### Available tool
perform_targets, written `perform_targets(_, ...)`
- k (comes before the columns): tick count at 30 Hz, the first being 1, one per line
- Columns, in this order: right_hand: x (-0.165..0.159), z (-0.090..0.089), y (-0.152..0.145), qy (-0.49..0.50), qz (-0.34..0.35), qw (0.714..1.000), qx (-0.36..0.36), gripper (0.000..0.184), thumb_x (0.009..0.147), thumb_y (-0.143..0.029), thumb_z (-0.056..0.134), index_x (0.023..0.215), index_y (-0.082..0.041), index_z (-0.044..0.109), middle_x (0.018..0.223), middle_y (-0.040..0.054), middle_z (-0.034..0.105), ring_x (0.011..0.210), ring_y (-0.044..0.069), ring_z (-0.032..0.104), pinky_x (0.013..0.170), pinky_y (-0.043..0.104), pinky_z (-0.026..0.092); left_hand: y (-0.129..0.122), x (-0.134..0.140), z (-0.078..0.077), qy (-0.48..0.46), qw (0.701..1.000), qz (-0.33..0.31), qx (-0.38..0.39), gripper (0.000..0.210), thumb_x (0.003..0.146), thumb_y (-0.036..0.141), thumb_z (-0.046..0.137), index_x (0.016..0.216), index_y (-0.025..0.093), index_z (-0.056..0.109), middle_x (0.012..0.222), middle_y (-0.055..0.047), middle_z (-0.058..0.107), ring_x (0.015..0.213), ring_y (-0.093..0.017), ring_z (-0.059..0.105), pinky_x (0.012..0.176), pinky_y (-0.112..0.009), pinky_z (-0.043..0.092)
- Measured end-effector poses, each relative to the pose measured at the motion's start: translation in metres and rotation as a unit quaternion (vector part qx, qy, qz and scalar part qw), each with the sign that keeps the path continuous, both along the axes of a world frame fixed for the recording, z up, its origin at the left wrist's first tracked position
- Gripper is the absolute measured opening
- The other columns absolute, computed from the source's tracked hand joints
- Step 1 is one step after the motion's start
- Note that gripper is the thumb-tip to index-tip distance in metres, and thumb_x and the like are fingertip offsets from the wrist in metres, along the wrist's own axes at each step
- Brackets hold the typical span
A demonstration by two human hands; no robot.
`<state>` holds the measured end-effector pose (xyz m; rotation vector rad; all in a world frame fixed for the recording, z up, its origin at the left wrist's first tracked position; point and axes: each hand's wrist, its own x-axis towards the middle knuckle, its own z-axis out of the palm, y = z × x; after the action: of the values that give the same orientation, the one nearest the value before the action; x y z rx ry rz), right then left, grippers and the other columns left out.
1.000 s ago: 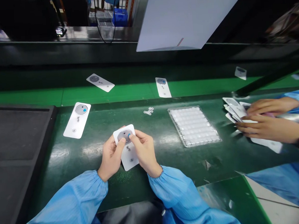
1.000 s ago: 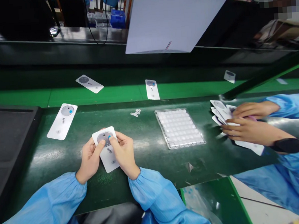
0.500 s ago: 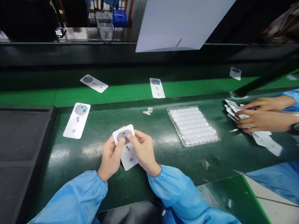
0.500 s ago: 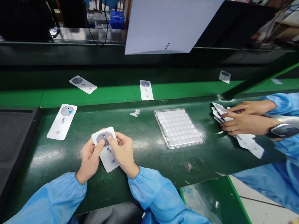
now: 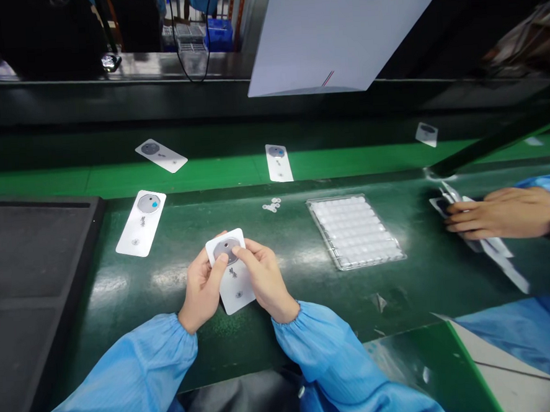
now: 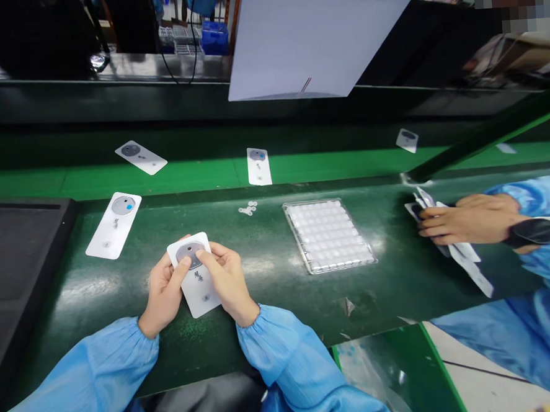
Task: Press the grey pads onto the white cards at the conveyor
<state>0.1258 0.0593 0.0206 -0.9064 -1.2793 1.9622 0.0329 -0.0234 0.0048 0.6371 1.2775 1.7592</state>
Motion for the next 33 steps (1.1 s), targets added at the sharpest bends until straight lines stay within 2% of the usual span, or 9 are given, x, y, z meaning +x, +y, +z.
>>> perform_targets(7,0.0007,0.0014,0.0004,-0.003,0.013,1.0,0.003,0.027,0.077,-0.043,0.075,0.087,-0.018,0.074,0.069,0.0012,0.071,0.057,0.014,0.058,0.053,0.024,0.044,-0.0008,0.0002,0.0006,-0.009,1.0,-0.004,-0.006,0.054,0.091,0.045,0.07,0.138,0.018,0.063,0.085,-0.006,0.075,0.058,-0.012,0.059,0.052,-0.021,0.048)
perform_targets(11,0.0005,0.0009,0.0009,-0.009,0.008,1.0,0.006,0.026,0.078,-0.043,0.073,0.085,-0.018,0.075,0.067,0.0008,0.07,0.054,0.013,0.055,0.051,0.024,0.042,-0.0008,-0.0001,0.002,-0.006,1.0,-0.004,-0.007,0.056,0.091,0.046,0.07,0.139,0.018,0.063,0.081,-0.005,0.074,0.056,-0.012,0.058,0.051,-0.021,0.047)
perform_targets(18,0.0012,0.0014,0.001,-0.005,0.012,1.0,0.009,0.024,0.075,-0.039,0.076,0.086,-0.018,0.075,0.069,0.0009,0.071,0.056,0.014,0.058,0.052,0.023,0.043,-0.001,0.0003,0.0017,-0.007,1.0,-0.003,-0.007,0.055,0.09,0.046,0.07,0.137,0.017,0.064,0.088,-0.007,0.075,0.06,-0.012,0.059,0.053,-0.02,0.048)
perform_targets(23,0.0009,-0.0001,0.002,-0.011,0.01,1.0,0.009,0.025,0.078,-0.043,0.074,0.082,-0.018,0.074,0.066,0.0008,0.07,0.053,0.013,0.056,0.049,0.023,0.042,-0.0014,0.0003,0.0003,-0.013,1.0,-0.004,-0.012,0.056,0.091,0.046,0.07,0.139,0.017,0.062,0.088,-0.007,0.075,0.058,-0.012,0.059,0.052,-0.021,0.048)
perform_targets(27,0.0008,-0.0008,0.0023,-0.005,0.013,1.0,0.0,0.026,0.074,-0.041,0.077,0.086,-0.018,0.076,0.069,0.0019,0.072,0.055,0.015,0.06,0.051,0.024,0.045,-0.0012,0.0001,0.0,-0.016,1.0,-0.005,-0.006,0.055,0.091,0.045,0.07,0.139,0.018,0.062,0.092,-0.007,0.076,0.062,-0.013,0.062,0.055,-0.022,0.05)
perform_targets(33,0.0004,-0.0035,0.0031,-0.006,0.012,1.0,-0.002,0.026,0.078,-0.041,0.074,0.088,-0.018,0.076,0.068,0.0017,0.073,0.053,0.014,0.059,0.049,0.024,0.043,0.0004,-0.001,-0.0004,-0.032,0.999,0.001,-0.005,0.057,0.089,0.045,0.073,0.139,0.018,0.063,0.089,-0.007,0.077,0.059,-0.013,0.062,0.052,-0.021,0.049)
